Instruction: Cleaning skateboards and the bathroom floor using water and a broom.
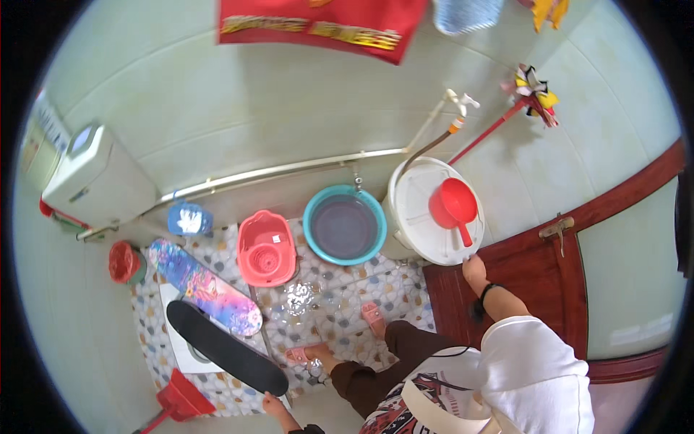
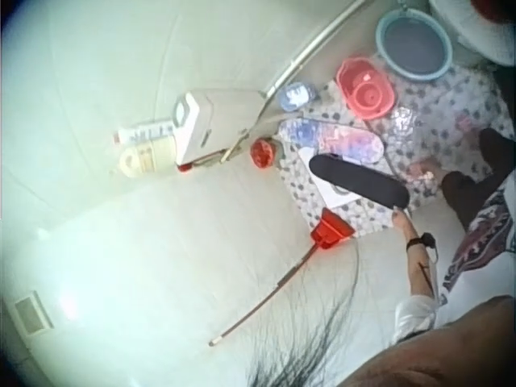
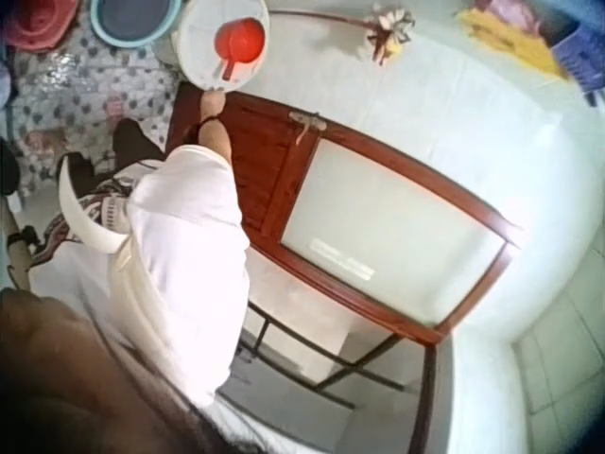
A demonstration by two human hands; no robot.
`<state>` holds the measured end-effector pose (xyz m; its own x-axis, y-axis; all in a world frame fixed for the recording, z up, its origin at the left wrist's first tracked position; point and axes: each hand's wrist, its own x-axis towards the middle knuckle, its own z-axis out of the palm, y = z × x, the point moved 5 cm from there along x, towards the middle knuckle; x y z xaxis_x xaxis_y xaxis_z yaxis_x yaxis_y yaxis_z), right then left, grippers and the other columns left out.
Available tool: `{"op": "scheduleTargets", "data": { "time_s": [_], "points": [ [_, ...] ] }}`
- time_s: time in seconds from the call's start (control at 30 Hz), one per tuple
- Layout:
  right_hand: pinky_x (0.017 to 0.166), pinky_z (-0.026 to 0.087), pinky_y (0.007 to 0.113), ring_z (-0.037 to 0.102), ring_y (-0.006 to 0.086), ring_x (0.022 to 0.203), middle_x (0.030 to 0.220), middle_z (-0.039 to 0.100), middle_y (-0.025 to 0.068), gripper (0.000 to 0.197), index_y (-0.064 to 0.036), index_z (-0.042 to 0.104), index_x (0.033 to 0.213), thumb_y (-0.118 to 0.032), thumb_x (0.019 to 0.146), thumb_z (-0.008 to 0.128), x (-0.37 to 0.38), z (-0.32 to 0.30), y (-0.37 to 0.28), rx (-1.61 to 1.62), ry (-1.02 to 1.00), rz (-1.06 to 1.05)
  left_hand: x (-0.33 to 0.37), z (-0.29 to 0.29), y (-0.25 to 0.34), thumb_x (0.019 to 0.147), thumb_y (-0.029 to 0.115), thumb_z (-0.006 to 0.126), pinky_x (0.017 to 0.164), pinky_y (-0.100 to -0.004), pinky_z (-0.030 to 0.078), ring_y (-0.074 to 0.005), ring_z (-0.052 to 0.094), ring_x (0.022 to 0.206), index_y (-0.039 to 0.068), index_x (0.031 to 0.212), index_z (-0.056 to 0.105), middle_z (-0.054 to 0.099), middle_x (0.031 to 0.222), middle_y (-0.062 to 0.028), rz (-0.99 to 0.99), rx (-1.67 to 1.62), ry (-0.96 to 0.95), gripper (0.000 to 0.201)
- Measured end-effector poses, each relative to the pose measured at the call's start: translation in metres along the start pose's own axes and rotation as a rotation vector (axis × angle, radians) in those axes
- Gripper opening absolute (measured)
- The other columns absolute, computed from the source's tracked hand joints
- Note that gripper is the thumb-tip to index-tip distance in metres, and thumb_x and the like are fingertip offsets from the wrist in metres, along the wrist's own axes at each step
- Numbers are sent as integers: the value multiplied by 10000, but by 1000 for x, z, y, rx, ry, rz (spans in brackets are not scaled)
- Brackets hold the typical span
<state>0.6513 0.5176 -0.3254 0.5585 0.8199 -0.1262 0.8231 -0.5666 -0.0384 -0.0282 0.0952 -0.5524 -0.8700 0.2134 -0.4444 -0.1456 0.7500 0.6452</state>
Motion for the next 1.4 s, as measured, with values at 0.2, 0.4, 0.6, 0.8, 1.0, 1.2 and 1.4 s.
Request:
{"op": "scheduleTargets", "data": {
  "time_s": [0.2, 0.4, 0.6, 0.8, 1.0, 1.2, 1.4],
  "points": [
    [916, 390, 391, 462, 402, 1115, 1106, 537, 274, 851, 72, 467, 1176, -632, 704, 541, 136, 45, 43, 243, -67, 235, -74, 64, -19, 837, 259, 530, 378, -298, 385, -141, 469, 410, 13, 562, 467, 475, 480, -52, 5, 48, -38, 375],
    [445, 445, 296, 474, 119, 416, 612, 552, 37, 409, -112, 508, 694, -508, 781, 555, 129, 87, 13, 829, -641, 378, -145, 83, -21, 789, 73, 578, 433, -249, 462, -139, 519, 456, 14, 615, 483, 531, 550, -65, -133, -189, -64, 207],
    [533, 502, 279, 552, 145, 583, 709, 559, 51, 189, -54, 540, 853, -232, 793, 565, 22, 72, -17, 1427, -816, 222, -176, 105, 17, 779, 95, 612, 484, -276, 497, -153, 565, 484, 7, 649, 540, 577, 577, -80, -162, -131, -176, 172],
    [491, 470, 264, 557, 137, 549, 743, 601, 66, 190, -46, 541, 866, -132, 725, 634, -65, 87, -117, 1130, -1232, 55, -163, 110, 21, 764, 107, 629, 487, -252, 474, -133, 580, 503, 8, 678, 575, 604, 587, -72, 24, 28, -211, 142],
    [610, 497, 389, 637, 278, 752, 770, 641, 153, 229, -19, 612, 772, -240, 717, 640, -11, 133, -206, 76, -247, -427, -156, 120, 14, 770, 234, 613, 496, -300, 452, -156, 573, 502, -1, 664, 587, 594, 565, -72, 20, 66, -225, 259],
    [669, 509, 408, 637, 308, 787, 821, 644, 161, 233, -35, 618, 834, -245, 735, 627, 20, 164, -241, -88, -45, -388, -173, 68, -57, 789, 337, 566, 552, -369, 448, -256, 574, 541, 3, 654, 606, 585, 572, -139, -80, 446, -107, 362],
    [631, 529, 362, 653, 268, 736, 840, 642, 118, 161, -20, 549, 886, -152, 831, 476, 34, 232, -283, -309, 133, -431, -212, 9, -121, 814, 397, 523, 613, -424, 452, -330, 595, 661, 37, 710, 626, 610, 687, -170, -274, 597, -210, 388]
  ]
}}
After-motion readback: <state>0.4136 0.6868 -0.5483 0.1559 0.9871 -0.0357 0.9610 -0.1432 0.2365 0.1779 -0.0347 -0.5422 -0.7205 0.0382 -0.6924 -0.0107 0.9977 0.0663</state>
